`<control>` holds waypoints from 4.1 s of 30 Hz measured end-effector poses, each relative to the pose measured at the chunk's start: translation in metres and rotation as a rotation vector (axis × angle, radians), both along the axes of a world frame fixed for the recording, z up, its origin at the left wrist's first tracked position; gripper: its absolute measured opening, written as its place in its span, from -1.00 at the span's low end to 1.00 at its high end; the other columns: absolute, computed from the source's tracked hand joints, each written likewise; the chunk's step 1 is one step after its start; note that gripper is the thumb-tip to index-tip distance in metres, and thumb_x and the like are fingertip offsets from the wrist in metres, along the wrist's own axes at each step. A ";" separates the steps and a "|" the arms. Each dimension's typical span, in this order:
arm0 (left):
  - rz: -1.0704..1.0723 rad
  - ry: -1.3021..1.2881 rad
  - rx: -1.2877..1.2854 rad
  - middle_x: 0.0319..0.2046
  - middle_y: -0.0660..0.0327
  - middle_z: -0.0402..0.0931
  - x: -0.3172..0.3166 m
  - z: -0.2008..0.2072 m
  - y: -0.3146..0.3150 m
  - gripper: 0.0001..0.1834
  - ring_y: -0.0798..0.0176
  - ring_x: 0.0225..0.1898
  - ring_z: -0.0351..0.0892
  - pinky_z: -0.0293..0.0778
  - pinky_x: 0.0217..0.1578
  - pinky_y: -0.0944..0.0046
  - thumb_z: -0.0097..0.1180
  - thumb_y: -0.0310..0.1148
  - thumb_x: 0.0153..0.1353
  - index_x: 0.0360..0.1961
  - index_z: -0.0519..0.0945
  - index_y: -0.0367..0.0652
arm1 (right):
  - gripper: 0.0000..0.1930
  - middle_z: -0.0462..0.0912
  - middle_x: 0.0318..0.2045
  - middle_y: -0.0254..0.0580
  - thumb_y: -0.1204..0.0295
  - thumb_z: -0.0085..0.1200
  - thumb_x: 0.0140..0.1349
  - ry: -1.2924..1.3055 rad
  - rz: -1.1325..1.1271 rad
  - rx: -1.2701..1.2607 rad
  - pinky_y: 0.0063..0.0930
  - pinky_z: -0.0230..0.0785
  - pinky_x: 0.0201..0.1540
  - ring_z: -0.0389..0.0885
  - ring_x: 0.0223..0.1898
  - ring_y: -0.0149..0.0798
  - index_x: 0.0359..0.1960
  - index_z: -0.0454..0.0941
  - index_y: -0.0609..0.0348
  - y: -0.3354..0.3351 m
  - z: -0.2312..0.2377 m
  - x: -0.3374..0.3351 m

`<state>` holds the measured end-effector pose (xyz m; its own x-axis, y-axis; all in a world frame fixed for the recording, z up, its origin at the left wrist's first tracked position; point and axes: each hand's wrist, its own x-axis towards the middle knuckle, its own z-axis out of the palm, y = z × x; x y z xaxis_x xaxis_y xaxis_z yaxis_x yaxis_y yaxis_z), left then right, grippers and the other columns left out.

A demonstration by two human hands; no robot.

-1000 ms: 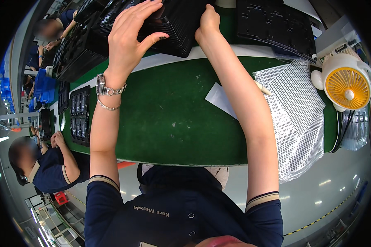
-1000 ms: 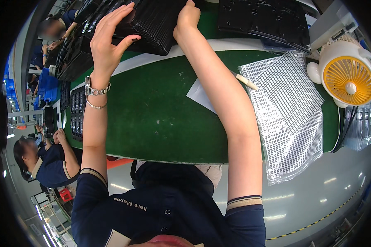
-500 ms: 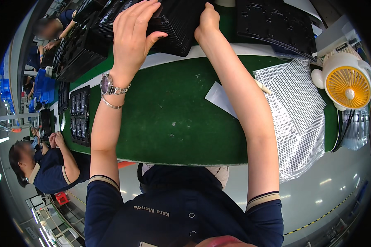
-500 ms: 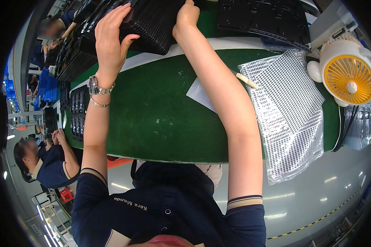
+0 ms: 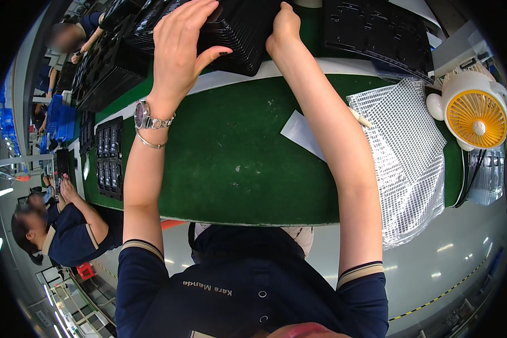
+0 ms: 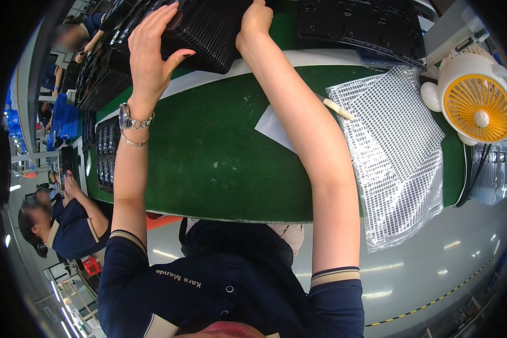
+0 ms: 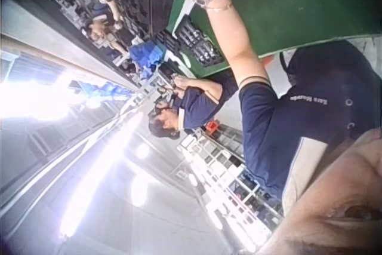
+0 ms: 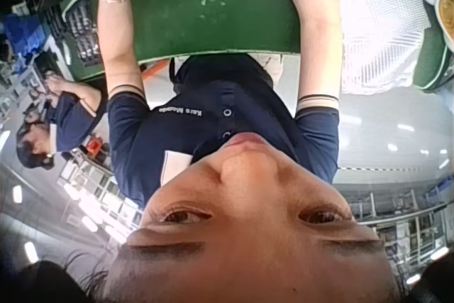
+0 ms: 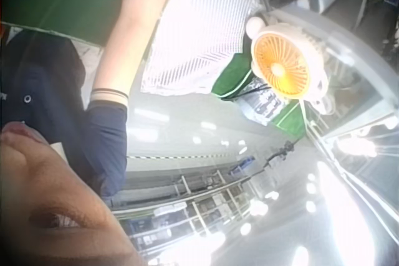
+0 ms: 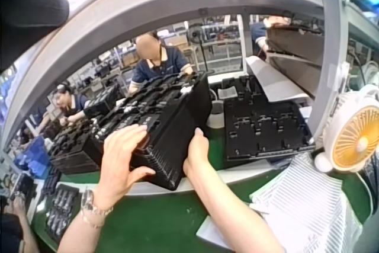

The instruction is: Placing electronic components into plastic trays and organizing them into stacks.

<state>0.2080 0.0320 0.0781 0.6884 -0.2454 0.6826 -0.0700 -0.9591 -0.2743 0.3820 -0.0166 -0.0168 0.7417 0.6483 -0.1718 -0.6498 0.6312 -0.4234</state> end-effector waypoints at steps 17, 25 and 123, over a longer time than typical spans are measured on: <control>-0.021 0.016 0.015 0.18 -0.01 0.44 0.000 -0.003 0.005 -0.13 -0.12 0.22 0.40 0.25 0.22 -0.06 0.42 -0.08 -0.10 0.21 0.37 -0.26 | -0.51 0.63 -0.02 0.08 0.19 -0.33 0.50 -0.003 0.005 0.013 -0.19 0.47 0.11 0.63 -0.01 -0.01 0.05 0.50 0.41 0.001 -0.002 0.000; -0.011 0.009 0.020 0.17 -0.02 0.44 -0.002 -0.004 0.003 -0.11 -0.13 0.20 0.41 0.27 0.22 -0.08 0.47 -0.11 -0.15 0.21 0.37 -0.26 | -0.51 0.60 0.00 0.10 0.16 -0.24 0.47 0.029 -0.045 -0.093 -0.20 0.46 0.11 0.60 0.00 -0.01 0.05 0.47 0.43 0.007 -0.008 0.005; 0.046 0.007 0.189 0.38 -0.13 0.07 -0.010 -0.030 0.019 0.20 -0.27 0.39 0.08 -0.01 0.33 -0.36 0.43 0.12 -0.11 0.45 0.05 -0.16 | -0.48 0.58 0.03 0.15 0.16 -0.24 0.46 0.012 -0.034 -0.065 -0.17 0.45 0.13 0.59 0.03 0.04 0.09 0.44 0.46 0.004 -0.005 0.004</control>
